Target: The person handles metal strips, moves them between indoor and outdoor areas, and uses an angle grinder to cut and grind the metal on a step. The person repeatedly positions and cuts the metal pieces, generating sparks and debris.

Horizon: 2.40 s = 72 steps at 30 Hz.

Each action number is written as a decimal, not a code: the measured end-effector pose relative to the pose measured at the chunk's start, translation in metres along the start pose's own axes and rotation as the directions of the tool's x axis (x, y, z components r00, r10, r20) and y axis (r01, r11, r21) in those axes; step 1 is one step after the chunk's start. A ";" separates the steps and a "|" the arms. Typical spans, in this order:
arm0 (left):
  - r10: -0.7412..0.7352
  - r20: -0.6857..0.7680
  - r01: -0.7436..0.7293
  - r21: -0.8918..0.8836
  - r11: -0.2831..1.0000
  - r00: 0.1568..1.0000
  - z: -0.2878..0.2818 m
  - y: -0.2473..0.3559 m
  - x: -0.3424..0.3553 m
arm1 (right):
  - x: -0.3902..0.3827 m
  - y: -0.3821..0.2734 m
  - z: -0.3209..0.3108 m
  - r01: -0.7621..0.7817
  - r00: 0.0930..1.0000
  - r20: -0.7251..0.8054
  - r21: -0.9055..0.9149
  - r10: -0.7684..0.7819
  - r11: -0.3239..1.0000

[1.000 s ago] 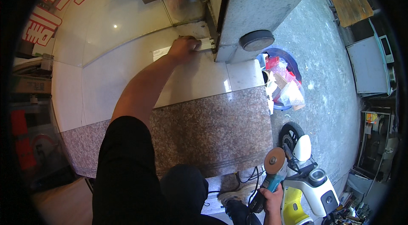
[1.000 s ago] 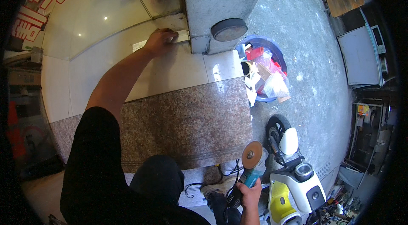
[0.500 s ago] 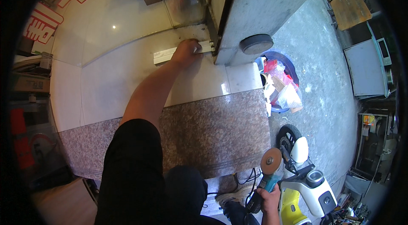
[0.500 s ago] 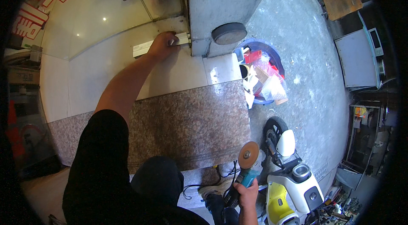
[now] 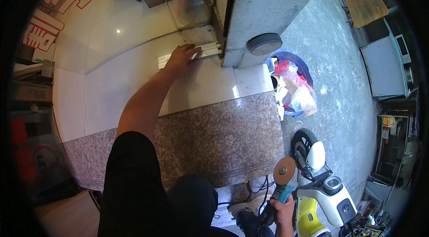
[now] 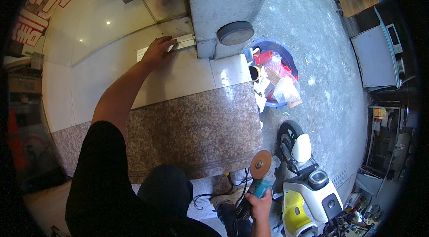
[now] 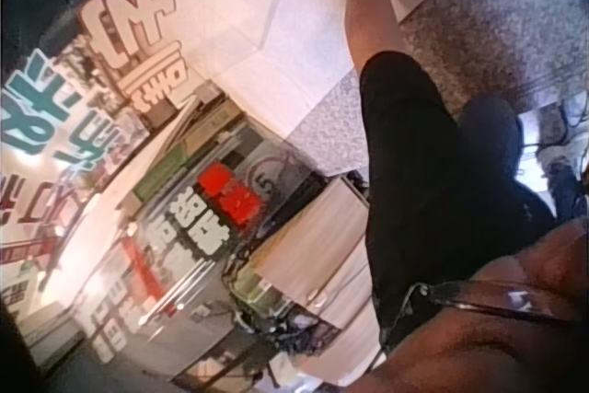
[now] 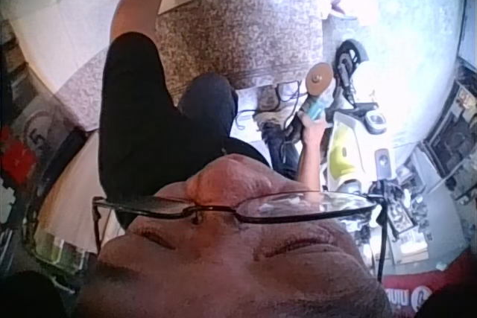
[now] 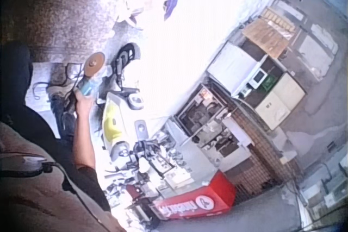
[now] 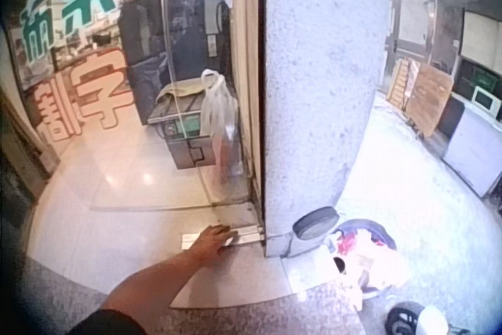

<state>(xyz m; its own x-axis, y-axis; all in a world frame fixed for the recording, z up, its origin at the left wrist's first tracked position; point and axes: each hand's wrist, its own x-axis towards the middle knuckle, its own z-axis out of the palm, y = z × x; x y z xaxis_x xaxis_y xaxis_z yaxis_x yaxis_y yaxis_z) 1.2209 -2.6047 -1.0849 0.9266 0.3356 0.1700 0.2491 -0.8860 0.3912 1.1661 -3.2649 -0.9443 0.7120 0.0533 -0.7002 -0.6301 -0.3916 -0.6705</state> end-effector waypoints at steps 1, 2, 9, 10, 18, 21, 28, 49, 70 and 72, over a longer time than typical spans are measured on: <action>0.006 -0.028 -0.007 -0.037 0.999 1.000 0.004 -0.003 -0.001 | 0.000 0.000 0.000 0.002 1.000 0.004 0.002 -0.002 1.000; -0.008 -0.028 0.006 -0.076 0.997 1.000 0.008 -0.006 -0.001 | 0.000 0.001 0.000 0.000 1.000 0.004 0.006 0.000 1.000; 0.085 -0.143 -0.101 -0.107 0.989 0.986 0.019 -0.013 0.003 | 0.001 -0.001 0.004 -0.023 0.999 0.023 0.000 0.023 1.000; 0.089 -0.131 -0.103 -0.111 0.988 0.987 0.018 -0.012 0.004 | 0.001 -0.001 0.004 -0.019 1.000 0.023 -0.011 0.019 1.000; -0.004 0.005 0.004 0.013 1.000 1.000 0.013 0.001 0.011 | 0.002 -0.008 0.002 0.011 1.000 0.026 -0.122 -0.007 0.992; 0.030 -0.054 -0.027 0.048 0.998 0.998 0.007 0.009 -0.005 | -0.005 -0.014 -0.004 0.042 0.999 0.022 -0.157 -0.039 0.987; 0.085 0.145 -0.086 0.000 0.996 0.986 0.005 0.119 -0.121 | -0.008 -0.024 -0.041 0.093 0.996 0.015 -0.293 -0.092 0.952; 0.393 -0.008 -0.384 -0.229 0.894 0.920 0.129 0.328 -0.115 | 0.133 -0.062 -0.063 0.361 0.931 0.196 -0.374 -0.307 0.854; 0.391 -0.010 -0.384 -0.211 0.899 0.920 0.125 0.330 -0.115 | 0.175 -0.088 -0.028 0.381 0.921 0.233 -0.368 -0.313 0.848; 0.389 -0.008 -0.382 -0.212 0.900 0.921 0.124 0.331 -0.115 | 0.175 -0.088 -0.027 0.375 0.924 0.231 -0.371 -0.306 0.850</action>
<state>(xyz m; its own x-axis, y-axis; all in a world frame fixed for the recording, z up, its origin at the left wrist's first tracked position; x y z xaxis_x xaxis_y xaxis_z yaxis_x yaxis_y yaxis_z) 1.2314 -2.9761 -1.0871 0.9482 -0.0333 0.3159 -0.1895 -0.8575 0.4783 1.3543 -3.2463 -1.0014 0.7792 0.3810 -0.4977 -0.1539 -0.6535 -0.7411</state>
